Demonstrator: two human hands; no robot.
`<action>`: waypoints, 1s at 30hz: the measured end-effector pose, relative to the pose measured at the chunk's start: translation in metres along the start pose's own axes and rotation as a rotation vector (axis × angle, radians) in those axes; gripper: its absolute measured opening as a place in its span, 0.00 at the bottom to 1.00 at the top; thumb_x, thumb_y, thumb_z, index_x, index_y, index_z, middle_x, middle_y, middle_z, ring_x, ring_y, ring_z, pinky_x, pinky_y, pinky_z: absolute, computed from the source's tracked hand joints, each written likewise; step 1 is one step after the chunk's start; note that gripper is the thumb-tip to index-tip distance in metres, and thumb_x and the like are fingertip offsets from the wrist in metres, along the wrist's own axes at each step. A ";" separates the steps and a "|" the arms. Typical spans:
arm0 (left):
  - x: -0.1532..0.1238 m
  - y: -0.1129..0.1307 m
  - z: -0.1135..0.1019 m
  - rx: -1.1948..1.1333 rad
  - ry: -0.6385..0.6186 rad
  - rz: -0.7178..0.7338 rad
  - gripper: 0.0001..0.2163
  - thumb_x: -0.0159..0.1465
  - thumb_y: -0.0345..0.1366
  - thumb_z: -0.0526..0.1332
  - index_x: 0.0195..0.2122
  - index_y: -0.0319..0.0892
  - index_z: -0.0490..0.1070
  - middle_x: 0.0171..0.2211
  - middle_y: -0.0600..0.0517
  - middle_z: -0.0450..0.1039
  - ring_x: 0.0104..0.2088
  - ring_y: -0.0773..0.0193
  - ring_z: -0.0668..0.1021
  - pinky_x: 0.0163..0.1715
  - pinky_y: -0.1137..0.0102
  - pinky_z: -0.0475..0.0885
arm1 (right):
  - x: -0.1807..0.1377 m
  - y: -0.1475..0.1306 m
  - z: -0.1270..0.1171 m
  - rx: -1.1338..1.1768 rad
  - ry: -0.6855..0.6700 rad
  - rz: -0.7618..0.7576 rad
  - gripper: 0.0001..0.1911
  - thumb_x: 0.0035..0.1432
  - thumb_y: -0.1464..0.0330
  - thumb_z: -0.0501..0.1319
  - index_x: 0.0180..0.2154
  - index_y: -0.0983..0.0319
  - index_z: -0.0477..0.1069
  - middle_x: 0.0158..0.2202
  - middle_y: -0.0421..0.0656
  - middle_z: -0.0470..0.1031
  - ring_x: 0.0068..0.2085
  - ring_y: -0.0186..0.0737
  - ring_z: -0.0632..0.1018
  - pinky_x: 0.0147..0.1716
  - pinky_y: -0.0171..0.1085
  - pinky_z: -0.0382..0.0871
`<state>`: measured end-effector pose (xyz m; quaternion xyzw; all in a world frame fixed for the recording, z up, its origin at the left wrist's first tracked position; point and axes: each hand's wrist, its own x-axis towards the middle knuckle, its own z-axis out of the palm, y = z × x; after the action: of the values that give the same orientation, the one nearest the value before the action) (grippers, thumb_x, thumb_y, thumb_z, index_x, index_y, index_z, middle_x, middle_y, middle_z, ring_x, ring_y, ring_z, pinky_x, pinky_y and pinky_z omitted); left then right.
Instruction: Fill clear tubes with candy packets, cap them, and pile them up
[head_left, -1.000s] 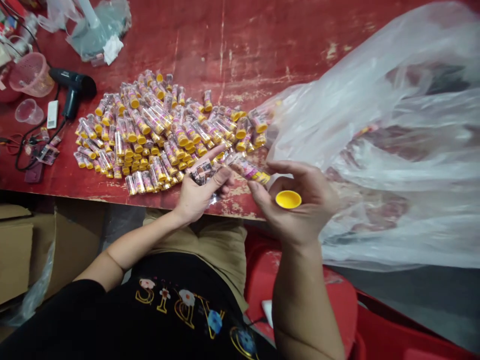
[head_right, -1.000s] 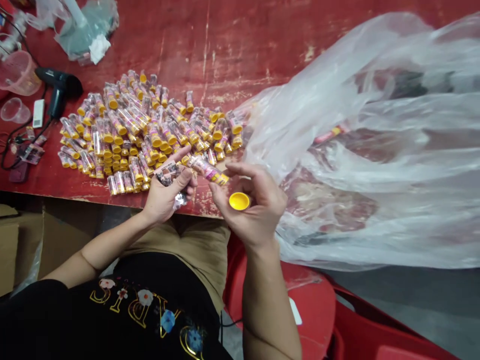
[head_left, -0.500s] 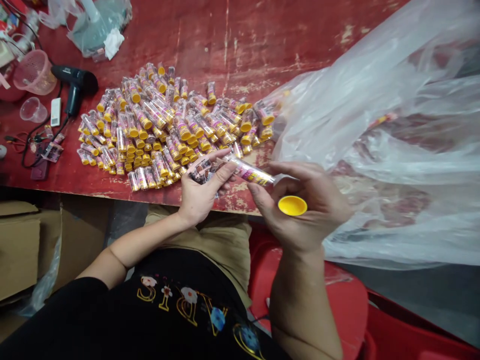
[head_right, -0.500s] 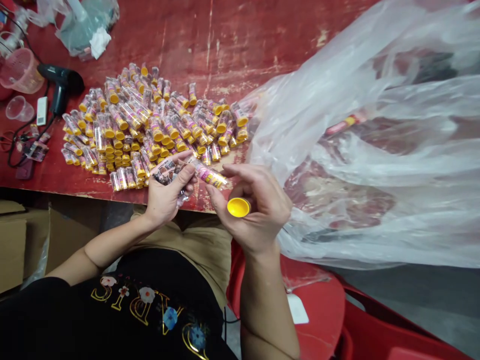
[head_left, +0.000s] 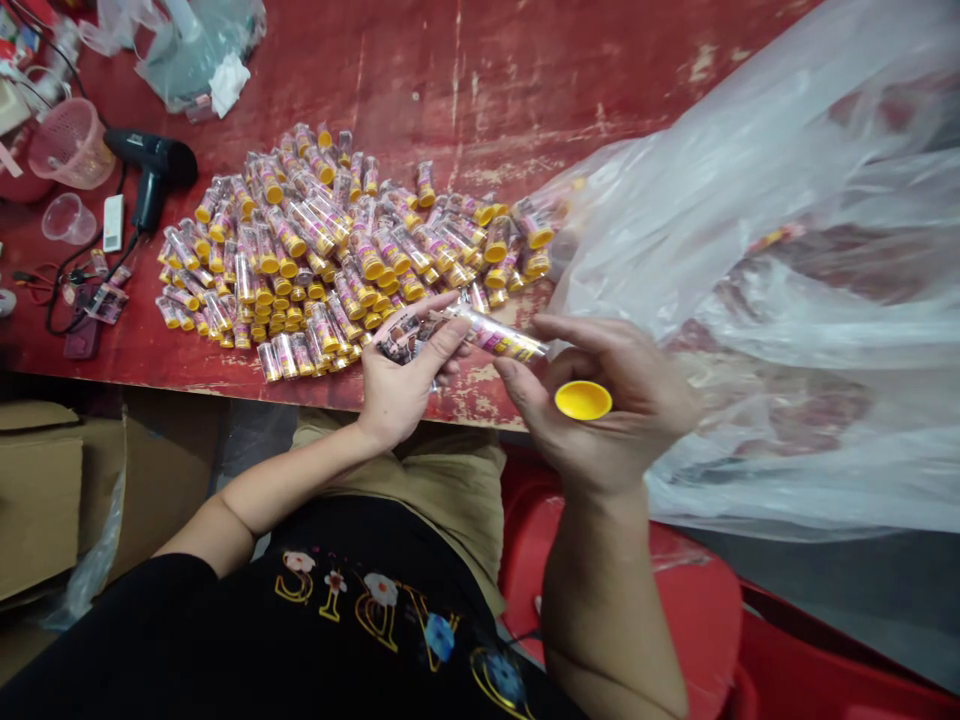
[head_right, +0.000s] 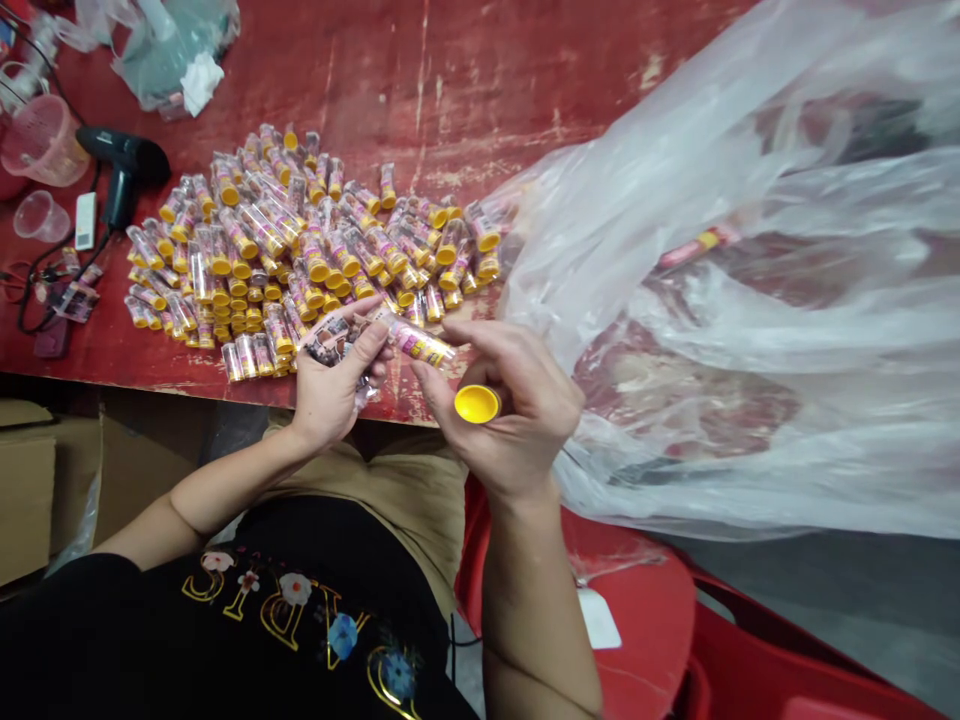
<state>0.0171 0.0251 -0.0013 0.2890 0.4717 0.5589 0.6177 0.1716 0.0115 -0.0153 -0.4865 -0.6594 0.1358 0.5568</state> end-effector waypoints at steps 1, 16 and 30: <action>0.000 0.000 0.000 0.012 0.003 0.001 0.21 0.59 0.47 0.76 0.50 0.44 0.81 0.28 0.55 0.77 0.24 0.73 0.76 0.24 0.76 0.68 | 0.001 0.000 0.000 -0.003 -0.003 -0.020 0.20 0.57 0.71 0.74 0.51 0.55 0.79 0.33 0.39 0.81 0.30 0.38 0.77 0.35 0.41 0.76; -0.004 -0.001 0.000 0.082 0.038 -0.008 0.22 0.60 0.49 0.75 0.52 0.46 0.80 0.30 0.55 0.78 0.26 0.72 0.76 0.26 0.75 0.70 | -0.001 0.000 -0.001 0.028 -0.034 0.086 0.14 0.59 0.66 0.73 0.49 0.53 0.83 0.43 0.43 0.85 0.34 0.39 0.82 0.34 0.40 0.77; -0.009 0.002 0.003 0.048 0.078 -0.007 0.17 0.60 0.45 0.76 0.48 0.47 0.80 0.29 0.56 0.77 0.25 0.71 0.76 0.26 0.75 0.70 | -0.004 -0.003 0.003 0.170 -0.002 0.281 0.12 0.59 0.64 0.73 0.46 0.56 0.83 0.43 0.44 0.85 0.38 0.41 0.83 0.39 0.43 0.80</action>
<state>0.0199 0.0170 0.0041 0.2800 0.5098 0.5563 0.5935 0.1668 0.0084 -0.0167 -0.5249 -0.5716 0.2684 0.5707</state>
